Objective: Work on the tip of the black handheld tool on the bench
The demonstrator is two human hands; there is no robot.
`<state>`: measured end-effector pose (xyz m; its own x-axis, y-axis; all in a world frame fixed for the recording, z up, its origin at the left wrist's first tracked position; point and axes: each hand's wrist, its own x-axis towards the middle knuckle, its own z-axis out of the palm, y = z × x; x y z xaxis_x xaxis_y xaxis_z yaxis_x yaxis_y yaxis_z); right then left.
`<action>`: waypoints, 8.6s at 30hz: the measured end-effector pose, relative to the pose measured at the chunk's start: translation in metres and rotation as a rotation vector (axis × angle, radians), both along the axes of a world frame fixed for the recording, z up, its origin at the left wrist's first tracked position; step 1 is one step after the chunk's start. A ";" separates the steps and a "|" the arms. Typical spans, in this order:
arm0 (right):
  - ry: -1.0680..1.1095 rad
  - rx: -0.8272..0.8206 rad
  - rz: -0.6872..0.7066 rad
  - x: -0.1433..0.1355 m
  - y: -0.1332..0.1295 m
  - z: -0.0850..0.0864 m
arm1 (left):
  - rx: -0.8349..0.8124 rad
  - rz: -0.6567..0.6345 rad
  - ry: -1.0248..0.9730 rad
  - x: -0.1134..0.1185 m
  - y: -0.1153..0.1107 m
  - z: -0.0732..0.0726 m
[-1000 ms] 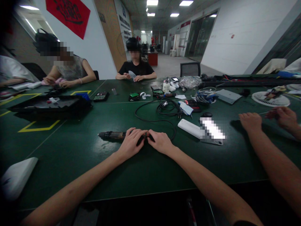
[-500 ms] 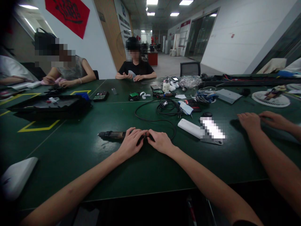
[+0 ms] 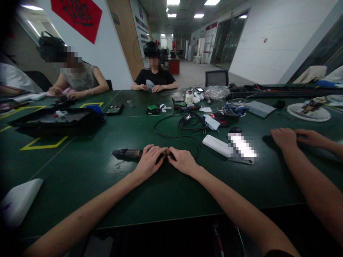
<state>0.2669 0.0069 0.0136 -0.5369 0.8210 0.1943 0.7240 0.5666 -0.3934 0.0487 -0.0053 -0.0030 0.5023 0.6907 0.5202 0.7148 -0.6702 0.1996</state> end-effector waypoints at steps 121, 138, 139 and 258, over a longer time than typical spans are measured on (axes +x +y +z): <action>0.019 -0.027 0.005 0.001 0.000 0.003 | -0.079 -0.126 -0.037 -0.015 -0.001 -0.004; 0.042 0.002 0.001 0.001 0.000 -0.001 | 0.005 -0.003 0.113 -0.010 0.007 0.002; 0.041 0.003 0.000 0.001 0.000 -0.001 | 0.007 -0.002 0.116 -0.010 0.007 0.003; 0.048 0.014 0.008 0.001 0.001 -0.003 | -0.046 0.010 0.102 -0.008 0.006 0.006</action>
<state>0.2683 0.0084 0.0104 -0.5328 0.8140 0.2315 0.6999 0.5776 -0.4200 0.0405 0.0004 0.0030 0.5438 0.7181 0.4342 0.7399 -0.6544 0.1556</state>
